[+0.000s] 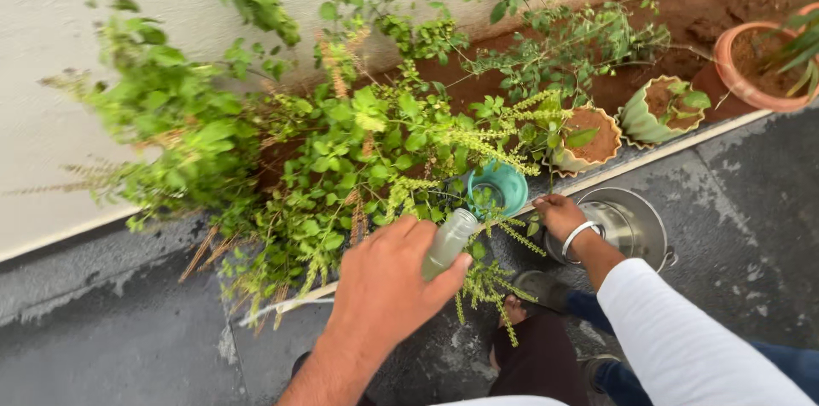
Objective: The person sprays water from a clear plastic bottle onto a large green plant in a planter box. They then refill the bottle using a green plastic scoop and a metal bucket before continuing to spray the plant.
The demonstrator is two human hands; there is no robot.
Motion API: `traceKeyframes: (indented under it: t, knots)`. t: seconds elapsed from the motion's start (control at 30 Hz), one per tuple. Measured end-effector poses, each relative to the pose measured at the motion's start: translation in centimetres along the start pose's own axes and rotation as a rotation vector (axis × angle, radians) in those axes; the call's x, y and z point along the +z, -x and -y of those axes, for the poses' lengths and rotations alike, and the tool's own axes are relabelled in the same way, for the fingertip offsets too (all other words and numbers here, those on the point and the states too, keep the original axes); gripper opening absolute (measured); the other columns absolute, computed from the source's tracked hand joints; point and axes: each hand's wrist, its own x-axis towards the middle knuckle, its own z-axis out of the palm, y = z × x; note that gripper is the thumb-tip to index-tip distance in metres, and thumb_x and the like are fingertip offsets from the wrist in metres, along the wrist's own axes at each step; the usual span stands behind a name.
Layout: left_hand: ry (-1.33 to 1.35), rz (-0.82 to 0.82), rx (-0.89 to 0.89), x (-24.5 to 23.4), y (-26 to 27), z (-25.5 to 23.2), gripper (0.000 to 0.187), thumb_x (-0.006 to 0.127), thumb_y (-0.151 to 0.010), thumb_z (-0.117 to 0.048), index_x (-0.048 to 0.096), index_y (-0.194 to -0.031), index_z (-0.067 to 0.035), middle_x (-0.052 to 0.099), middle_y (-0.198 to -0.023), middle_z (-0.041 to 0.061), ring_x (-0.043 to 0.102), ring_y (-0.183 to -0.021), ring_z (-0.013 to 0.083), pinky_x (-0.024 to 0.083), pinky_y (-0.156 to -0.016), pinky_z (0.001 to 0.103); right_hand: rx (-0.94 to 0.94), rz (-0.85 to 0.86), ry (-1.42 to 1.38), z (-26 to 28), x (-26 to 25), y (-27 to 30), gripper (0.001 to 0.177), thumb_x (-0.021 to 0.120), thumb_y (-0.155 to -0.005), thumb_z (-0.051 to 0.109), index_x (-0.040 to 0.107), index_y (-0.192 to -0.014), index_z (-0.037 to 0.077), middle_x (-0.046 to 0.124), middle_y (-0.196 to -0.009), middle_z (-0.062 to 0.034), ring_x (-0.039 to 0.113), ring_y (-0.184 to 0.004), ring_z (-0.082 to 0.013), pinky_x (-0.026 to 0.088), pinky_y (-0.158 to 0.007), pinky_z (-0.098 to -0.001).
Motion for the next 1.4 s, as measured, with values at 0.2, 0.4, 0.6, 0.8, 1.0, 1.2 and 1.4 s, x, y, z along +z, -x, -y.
traceKeyframes:
  t: [0.2, 0.4, 0.6, 0.8, 1.0, 1.2, 1.4]
  knots:
    - [0.029, 0.045, 0.024, 3.0, 0.4, 0.3, 0.037, 0.079, -0.08, -0.04, 0.065, -0.083, -0.006, 0.064, -0.079, 0.01, 0.067, -0.073, 0.0344, 0.053, -0.061, 0.047, -0.201, 0.065, 0.189, -1.9, 1.1, -1.5, 0.029, 0.053, -0.103, 0.014, 0.072, -0.123, 0.009, 0.073, -0.116, -0.0145, 0.066, -0.1, -0.0206, 0.05, -0.089, -0.033]
    - [0.118, 0.112, 0.012, 5.3, 1.6, 0.2, 0.038, 0.08, -0.082, -0.041, 0.063, -0.081, -0.007, 0.064, -0.079, 0.01, 0.067, -0.073, 0.0348, 0.054, -0.062, 0.048, -0.244, 0.164, 0.331, -0.5, 2.4, -1.9, 0.05, 0.047, -0.096, 0.002, 0.059, -0.141, 0.019, 0.072, -0.116, -0.016, 0.073, -0.096, -0.0264, 0.056, -0.083, -0.0368]
    - [0.19, 0.139, 0.095, 7.7, 2.3, -0.1, 0.04, 0.081, -0.082, -0.045, 0.064, -0.084, -0.008, 0.061, -0.079, 0.011, 0.069, -0.074, 0.033, 0.056, -0.065, 0.048, -0.486, -0.037, 0.554, -0.6, 3.3, -0.9, 0.041, 0.065, -0.089, 0.004, 0.066, -0.128, 0.016, 0.075, -0.095, -0.0192, 0.072, -0.089, -0.0359, 0.056, -0.079, -0.0441]
    - [0.299, 0.154, 0.081, 10.3, 3.6, -1.3, 0.046, 0.076, -0.085, -0.053, 0.067, -0.09, -0.009, 0.063, -0.087, 0.01, 0.072, -0.082, 0.0323, 0.058, -0.071, 0.047, -0.477, -0.167, 0.476, 0.0, 0.9, 2.6, 0.024, 0.067, -0.093, 0.012, 0.071, -0.115, 0.017, 0.075, -0.09, -0.0174, 0.074, -0.082, -0.0358, 0.058, -0.075, -0.0451]
    - [0.292, 0.19, 0.097, 13.7, 3.8, -2.6, 0.054, 0.071, -0.087, -0.064, 0.068, -0.095, -0.01, 0.061, -0.091, 0.01, 0.072, -0.092, 0.0323, 0.058, -0.078, 0.047, -0.57, -0.215, 0.538, -4.4, -6.6, 7.3, 0.027, 0.068, -0.091, 0.01, 0.072, -0.117, 0.016, 0.076, -0.097, -0.0163, 0.074, -0.08, -0.031, 0.058, -0.073, -0.0402]
    - [0.395, 0.267, 0.148, 15.7, 4.0, -3.7, 0.052, 0.07, -0.09, -0.059, 0.066, -0.093, -0.007, 0.059, -0.088, 0.01, 0.07, -0.09, 0.0308, 0.058, -0.079, 0.047, -0.267, -0.213, 0.272, -15.1, -13.2, 9.1, 0.031, 0.066, -0.092, 0.007, 0.072, -0.122, 0.011, 0.081, -0.097, -0.013, 0.076, -0.089, -0.0184, 0.058, -0.078, -0.032]
    - [0.307, 0.32, 0.203, 19.0, 4.2, -3.7, 0.054, 0.067, -0.094, -0.063, 0.068, -0.103, -0.01, 0.06, -0.096, 0.009, 0.071, -0.095, 0.0293, 0.057, -0.073, 0.049, -0.017, -0.413, 0.477, -24.2, -17.2, 2.8, 0.046, 0.068, -0.099, 0.036, 0.067, -0.135, 0.007, 0.079, -0.107, -0.0199, 0.076, -0.101, -0.0303, 0.057, -0.09, -0.0413]
